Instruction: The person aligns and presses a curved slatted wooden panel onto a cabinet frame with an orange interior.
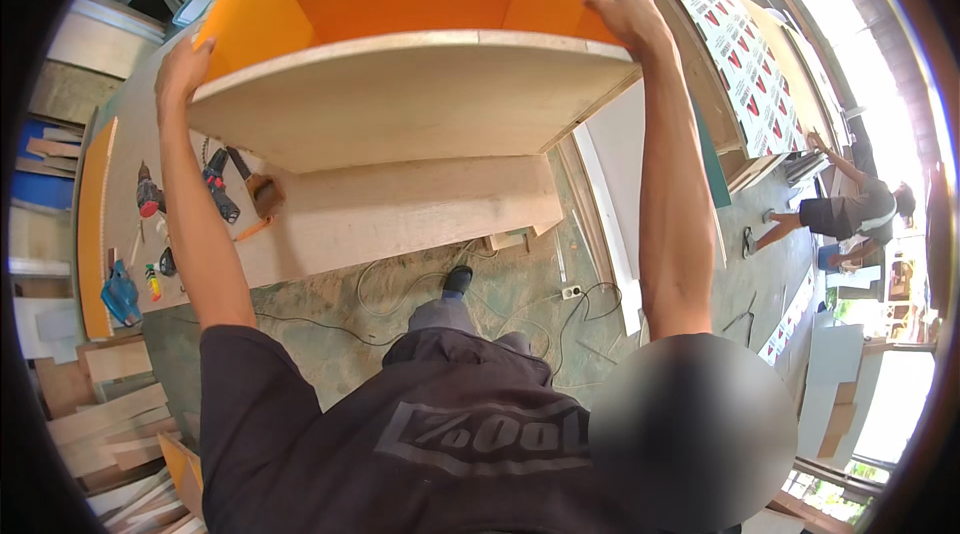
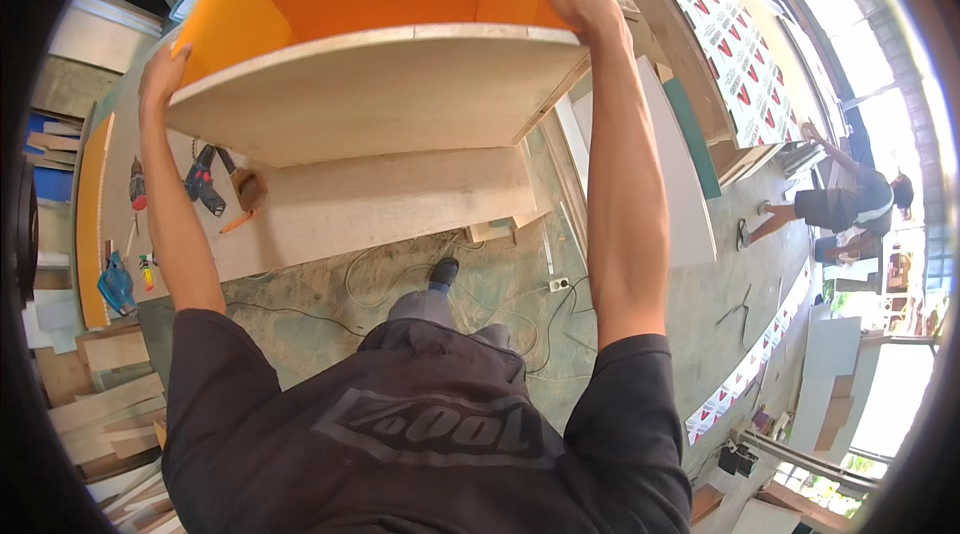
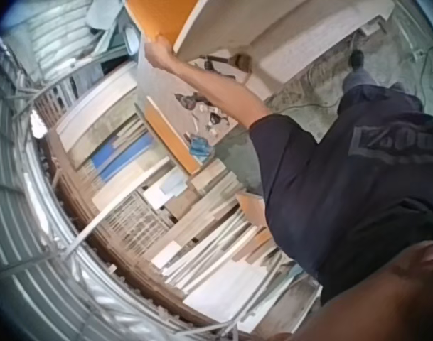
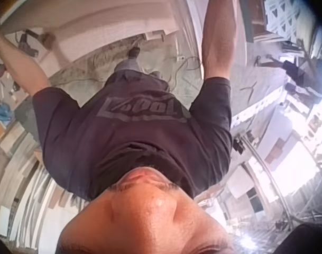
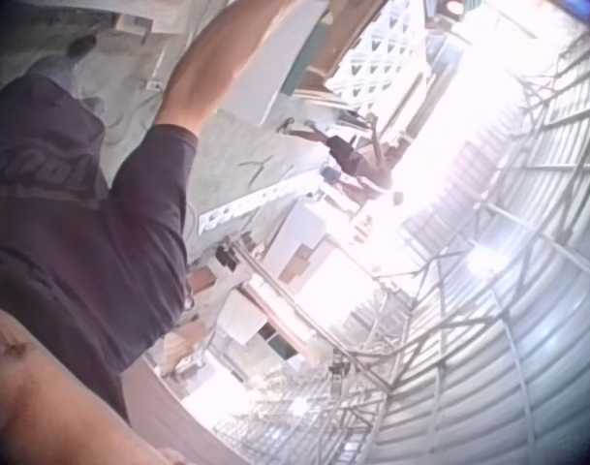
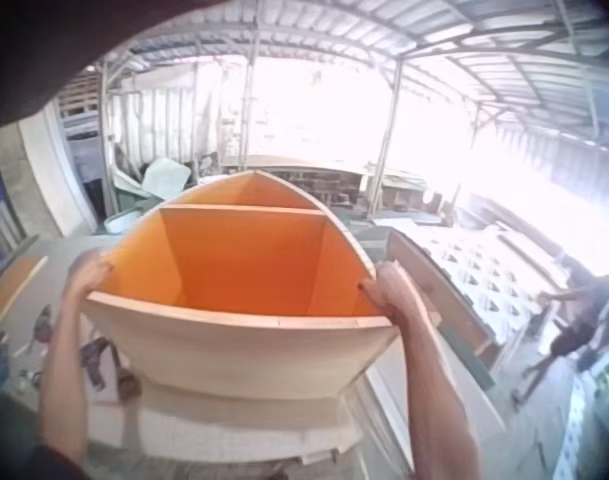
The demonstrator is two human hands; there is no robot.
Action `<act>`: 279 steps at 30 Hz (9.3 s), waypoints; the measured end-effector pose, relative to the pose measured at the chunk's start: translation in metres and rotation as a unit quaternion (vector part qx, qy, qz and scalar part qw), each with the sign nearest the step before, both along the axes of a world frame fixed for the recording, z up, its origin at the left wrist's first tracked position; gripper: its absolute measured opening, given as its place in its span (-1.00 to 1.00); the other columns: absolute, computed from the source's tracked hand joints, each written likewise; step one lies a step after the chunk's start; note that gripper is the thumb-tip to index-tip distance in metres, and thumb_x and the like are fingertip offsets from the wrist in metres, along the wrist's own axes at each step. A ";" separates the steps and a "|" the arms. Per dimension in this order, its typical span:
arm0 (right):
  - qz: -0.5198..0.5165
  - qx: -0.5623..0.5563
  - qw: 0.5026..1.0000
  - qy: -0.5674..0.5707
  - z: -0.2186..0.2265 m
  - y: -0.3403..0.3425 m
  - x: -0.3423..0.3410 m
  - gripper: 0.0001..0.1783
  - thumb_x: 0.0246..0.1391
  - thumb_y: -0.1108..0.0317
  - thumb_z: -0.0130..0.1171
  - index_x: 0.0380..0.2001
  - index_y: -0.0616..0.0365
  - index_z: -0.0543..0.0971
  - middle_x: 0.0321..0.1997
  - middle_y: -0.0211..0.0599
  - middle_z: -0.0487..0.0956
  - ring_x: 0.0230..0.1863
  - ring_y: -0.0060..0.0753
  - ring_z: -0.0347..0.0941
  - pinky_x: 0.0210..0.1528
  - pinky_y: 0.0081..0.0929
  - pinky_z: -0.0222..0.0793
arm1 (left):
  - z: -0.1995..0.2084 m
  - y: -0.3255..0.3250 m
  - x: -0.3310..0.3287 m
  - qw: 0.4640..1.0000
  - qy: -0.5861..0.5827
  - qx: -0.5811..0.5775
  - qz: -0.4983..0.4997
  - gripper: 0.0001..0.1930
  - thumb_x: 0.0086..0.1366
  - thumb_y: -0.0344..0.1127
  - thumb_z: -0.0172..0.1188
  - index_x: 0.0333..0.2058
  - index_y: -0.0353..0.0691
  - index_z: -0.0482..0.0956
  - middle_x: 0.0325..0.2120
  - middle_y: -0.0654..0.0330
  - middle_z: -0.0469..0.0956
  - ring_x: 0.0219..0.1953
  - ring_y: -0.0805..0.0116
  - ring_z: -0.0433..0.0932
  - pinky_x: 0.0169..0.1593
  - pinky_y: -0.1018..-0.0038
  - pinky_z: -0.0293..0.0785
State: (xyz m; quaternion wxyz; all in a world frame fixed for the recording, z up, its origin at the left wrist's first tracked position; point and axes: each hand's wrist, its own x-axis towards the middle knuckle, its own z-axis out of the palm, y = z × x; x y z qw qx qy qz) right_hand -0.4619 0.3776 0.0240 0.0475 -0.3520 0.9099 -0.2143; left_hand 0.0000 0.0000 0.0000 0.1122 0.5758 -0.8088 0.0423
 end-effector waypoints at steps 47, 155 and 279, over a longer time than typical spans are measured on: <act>-0.017 -0.414 0.886 -0.208 -0.317 0.312 0.256 -0.31 0.00 0.63 0.21 0.26 0.27 0.32 0.18 0.07 0.48 0.12 -0.10 0.50 0.12 -0.41 0.42 | -0.345 0.385 0.242 0.820 0.540 0.098 0.161 -0.61 0.35 -0.15 0.17 -0.13 -0.46 0.54 -0.16 0.14 0.57 -0.26 0.28 0.47 -0.10 0.42 0.36; -0.116 0.114 0.864 -0.476 -0.505 0.552 0.414 -0.66 0.06 0.29 0.12 -0.15 0.23 0.66 -0.42 -0.29 0.64 -0.51 -0.45 0.52 -0.47 -0.43 0.48 | -0.274 0.295 0.214 0.520 0.776 0.331 0.133 -0.43 0.48 0.10 -0.21 0.11 -0.33 0.35 0.06 0.06 0.46 0.04 0.12 0.48 0.09 0.18 0.44; -0.237 -0.087 0.916 -0.314 -0.490 0.323 0.258 -0.53 0.04 0.06 0.22 -0.20 0.31 0.62 -0.24 0.09 0.62 -0.25 0.12 0.57 -0.14 -0.14 0.46 | -0.373 0.384 -0.272 0.835 -0.060 -0.032 -0.546 -0.64 0.39 0.04 -0.01 -0.35 -0.06 0.62 -0.65 0.06 0.59 -0.63 0.03 0.59 -0.52 0.13 0.53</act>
